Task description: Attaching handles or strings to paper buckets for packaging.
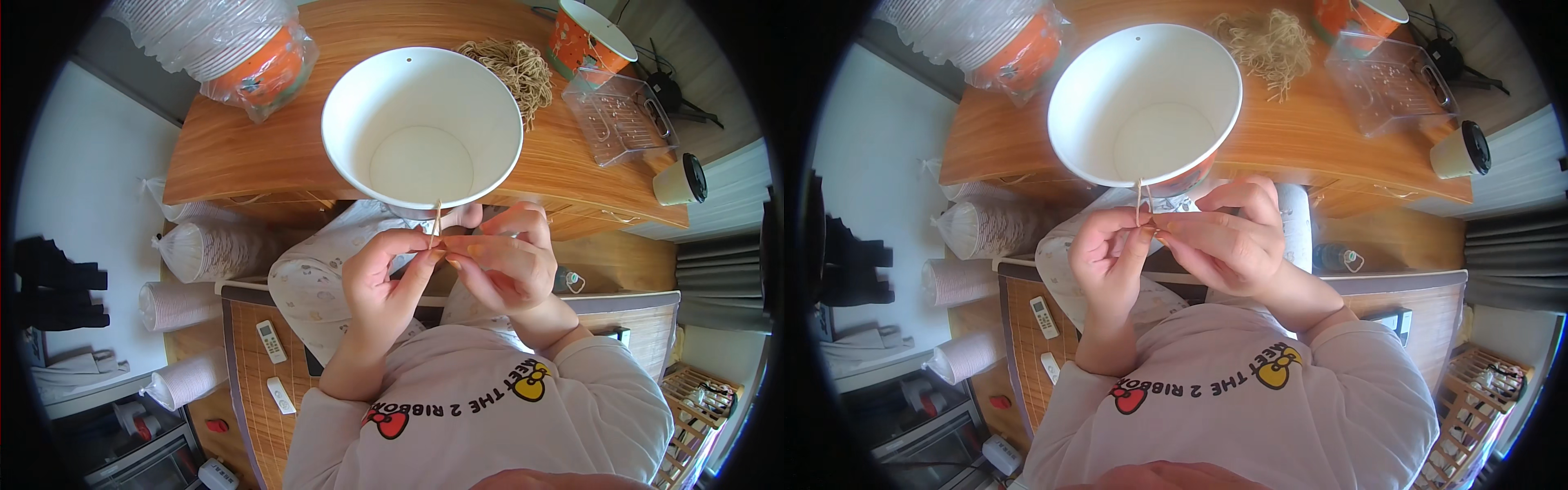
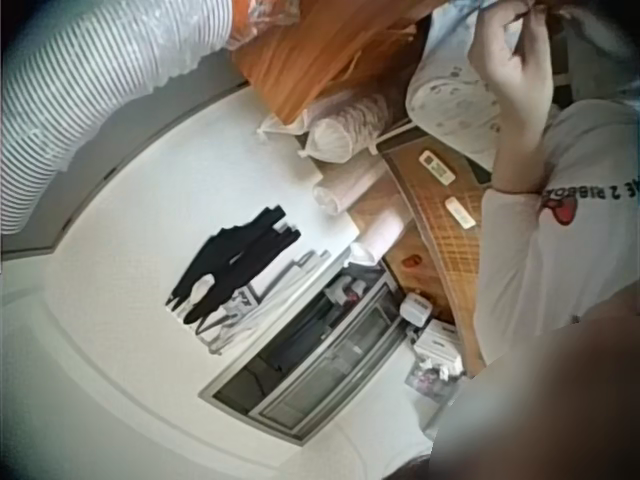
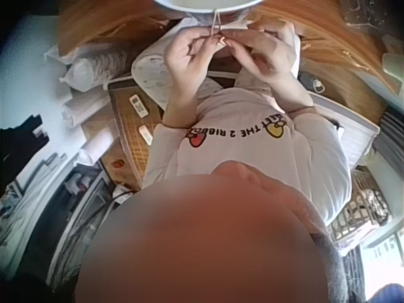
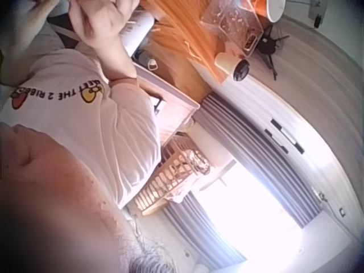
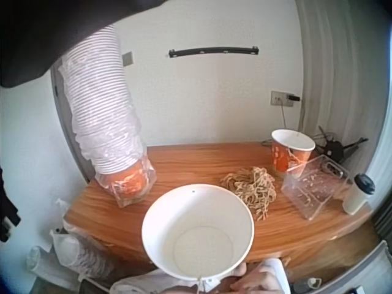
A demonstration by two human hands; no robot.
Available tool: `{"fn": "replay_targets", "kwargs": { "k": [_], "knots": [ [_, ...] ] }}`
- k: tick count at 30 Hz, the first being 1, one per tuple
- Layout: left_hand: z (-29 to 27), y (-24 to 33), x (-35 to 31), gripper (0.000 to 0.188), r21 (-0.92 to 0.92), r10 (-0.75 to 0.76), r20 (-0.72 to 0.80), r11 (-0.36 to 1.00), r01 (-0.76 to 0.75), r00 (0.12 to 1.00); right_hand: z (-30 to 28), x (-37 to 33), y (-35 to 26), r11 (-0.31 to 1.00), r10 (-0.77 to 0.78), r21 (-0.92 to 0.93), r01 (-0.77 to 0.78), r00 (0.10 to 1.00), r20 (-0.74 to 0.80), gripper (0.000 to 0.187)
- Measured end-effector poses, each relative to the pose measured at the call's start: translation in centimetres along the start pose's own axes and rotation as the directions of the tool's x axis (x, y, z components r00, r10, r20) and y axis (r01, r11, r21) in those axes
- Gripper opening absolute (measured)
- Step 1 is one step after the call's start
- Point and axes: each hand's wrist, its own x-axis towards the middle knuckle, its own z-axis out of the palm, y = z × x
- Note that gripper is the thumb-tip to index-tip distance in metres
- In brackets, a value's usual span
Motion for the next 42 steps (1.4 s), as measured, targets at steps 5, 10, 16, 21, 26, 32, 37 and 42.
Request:
{"fn": "replay_targets", "kwargs": {
  "k": [5, 10, 16, 21, 26, 32, 37, 42],
  "knots": [
    [-0.6, 0.7, 0.5, 0.015, 0.338, 0.281, 0.065, 0.897, -0.286, 0.958, 0.0, 1.5, 0.2, 0.994, -0.107, -0.007, 0.107, 0.994, 0.012, 0.037],
    [-0.3, 1.8, 1.0, 0.017, 0.503, 0.454, 0.034, 0.762, -0.407, 0.891, 0.2, 3.2, 0.0, 0.980, -0.199, 0.012, 0.199, 0.979, 0.049, 0.040],
    [-0.2, 2.0, 1.7, 0.024, 0.597, 0.598, 0.017, 0.637, -0.489, 0.801, 0.4, 4.1, -0.2, 0.972, -0.237, -0.002, 0.237, 0.971, 0.039, 0.039],
    [-0.1, 1.9, 1.8, 0.023, 0.582, 0.617, -0.004, 0.642, -0.500, 0.787, 0.1, 4.6, -0.6, 0.978, -0.207, 0.006, 0.207, 0.974, 0.089, 0.038],
    [0.1, 2.2, 2.1, 0.021, 0.494, 0.556, -0.033, 0.732, -0.470, 0.831, 0.2, 4.6, -0.5, 0.985, -0.173, 0.040, 0.170, 0.981, 0.090, 0.037],
    [0.1, 1.9, 2.4, 0.020, 0.420, 0.528, -0.082, 0.788, -0.451, 0.845, -0.6, 3.8, -0.4, 0.982, -0.191, 0.009, 0.191, 0.979, 0.076, 0.040],
    [0.2, 2.0, 2.5, 0.019, 0.416, 0.538, -0.070, 0.781, -0.465, 0.840, 0.2, 4.1, -0.3, 0.981, -0.196, 0.000, 0.196, 0.978, 0.070, 0.042],
    [0.2, 2.2, 2.2, 0.020, 0.441, 0.527, -0.078, 0.779, -0.445, 0.846, 0.5, 4.6, -0.2, 0.975, -0.219, -0.025, 0.221, 0.973, 0.073, 0.038]
  ]
}}
